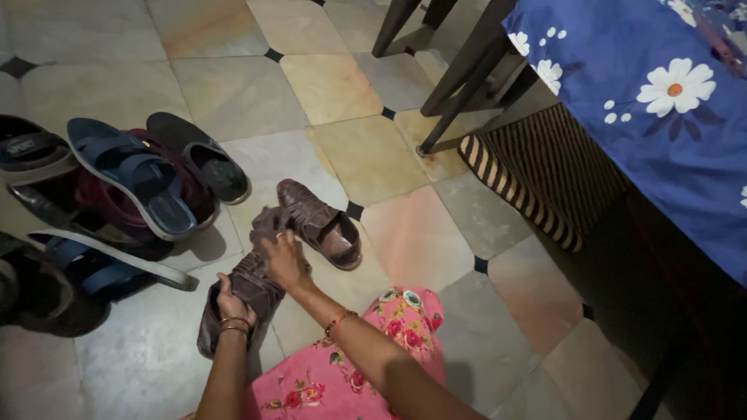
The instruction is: The person sits on the floor and wipes a brown loafer with a cloth, then places it on a shoe rack. They then pick up a blue slip-on shoe and wipe it with the same cloth.
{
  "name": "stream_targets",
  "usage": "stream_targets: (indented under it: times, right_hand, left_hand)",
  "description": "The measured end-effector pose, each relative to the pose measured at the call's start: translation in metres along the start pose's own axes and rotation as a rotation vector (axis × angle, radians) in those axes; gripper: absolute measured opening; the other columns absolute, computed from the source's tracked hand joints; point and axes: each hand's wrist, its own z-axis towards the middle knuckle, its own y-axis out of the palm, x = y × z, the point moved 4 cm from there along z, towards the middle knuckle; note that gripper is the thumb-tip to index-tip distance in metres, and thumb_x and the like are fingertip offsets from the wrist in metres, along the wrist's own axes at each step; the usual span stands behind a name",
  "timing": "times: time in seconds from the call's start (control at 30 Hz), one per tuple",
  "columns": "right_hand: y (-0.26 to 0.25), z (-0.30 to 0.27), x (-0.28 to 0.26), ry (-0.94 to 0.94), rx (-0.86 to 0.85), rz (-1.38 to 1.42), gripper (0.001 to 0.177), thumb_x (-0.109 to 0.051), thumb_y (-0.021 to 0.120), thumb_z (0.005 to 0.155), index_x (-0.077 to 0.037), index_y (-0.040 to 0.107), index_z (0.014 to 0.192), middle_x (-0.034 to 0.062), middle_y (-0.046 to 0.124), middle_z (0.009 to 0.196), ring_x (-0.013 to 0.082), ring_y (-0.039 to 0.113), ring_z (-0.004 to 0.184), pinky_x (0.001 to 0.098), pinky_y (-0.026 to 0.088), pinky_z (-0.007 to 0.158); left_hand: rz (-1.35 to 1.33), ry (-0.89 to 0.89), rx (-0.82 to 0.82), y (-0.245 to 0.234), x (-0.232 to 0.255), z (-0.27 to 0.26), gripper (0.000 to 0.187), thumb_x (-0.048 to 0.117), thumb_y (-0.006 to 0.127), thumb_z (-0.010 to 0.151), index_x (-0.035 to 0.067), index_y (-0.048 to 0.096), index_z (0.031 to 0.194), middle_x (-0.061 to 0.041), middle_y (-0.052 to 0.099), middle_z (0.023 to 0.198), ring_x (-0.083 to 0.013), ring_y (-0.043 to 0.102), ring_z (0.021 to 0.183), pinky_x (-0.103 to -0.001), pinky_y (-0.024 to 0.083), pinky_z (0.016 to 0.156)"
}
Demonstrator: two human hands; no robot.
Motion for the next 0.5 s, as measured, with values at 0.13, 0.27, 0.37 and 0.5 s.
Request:
stream_targets:
  times: [0.13,0.27,0.37,0.5]
  right_hand:
    - [0.015,-0.016,-0.005,-0.008,0.141,0.148,0.058,-0.011,0.07,0.082,-0.01,0.06,0.139,0.0297,0.054,0.139,0.0519,0.042,0.137,0.0573,0.038,0.113]
    - [0.029,-0.037,-0.042,-0.041,0.102,0.359,0.049,-0.012,0.064,0.09,-0.012,0.061,0.139,0.0319,0.055,0.139,0.05,0.048,0.134,0.0553,0.044,0.113]
    - [0.024,-0.06,-0.077,-0.083,0.1,0.478,0.049,-0.027,0.075,0.088,-0.011,0.062,0.132,0.0333,0.058,0.129,0.0535,0.051,0.124,0.0596,0.041,0.107]
    - [0.001,-0.076,-0.1,-0.251,0.247,0.475,0.04,-0.032,0.069,0.097,-0.017,0.065,0.134,0.0182,0.072,0.126,0.0456,0.062,0.113,0.058,0.045,0.113]
  left_hand:
    - [-0.022,-0.009,-0.08,0.004,0.0,-0.004,0.069,0.066,0.046,0.108,0.001,0.065,0.123,-0.011,0.072,0.113,-0.0253,0.07,0.097,-0.04,0.057,0.088]
    - [-0.004,0.004,-0.051,0.009,0.002,-0.002,0.069,0.067,0.043,0.111,0.004,0.059,0.136,-0.013,0.062,0.13,-0.027,0.063,0.112,-0.043,0.051,0.098]
    - [0.013,0.023,-0.041,0.014,0.002,0.001,0.068,0.065,0.042,0.11,0.006,0.059,0.137,-0.012,0.063,0.132,-0.027,0.063,0.114,-0.043,0.05,0.099]
    - [0.023,0.045,-0.032,0.012,0.0,0.0,0.067,0.064,0.039,0.108,0.007,0.058,0.138,-0.011,0.063,0.133,-0.0269,0.063,0.116,-0.043,0.05,0.1]
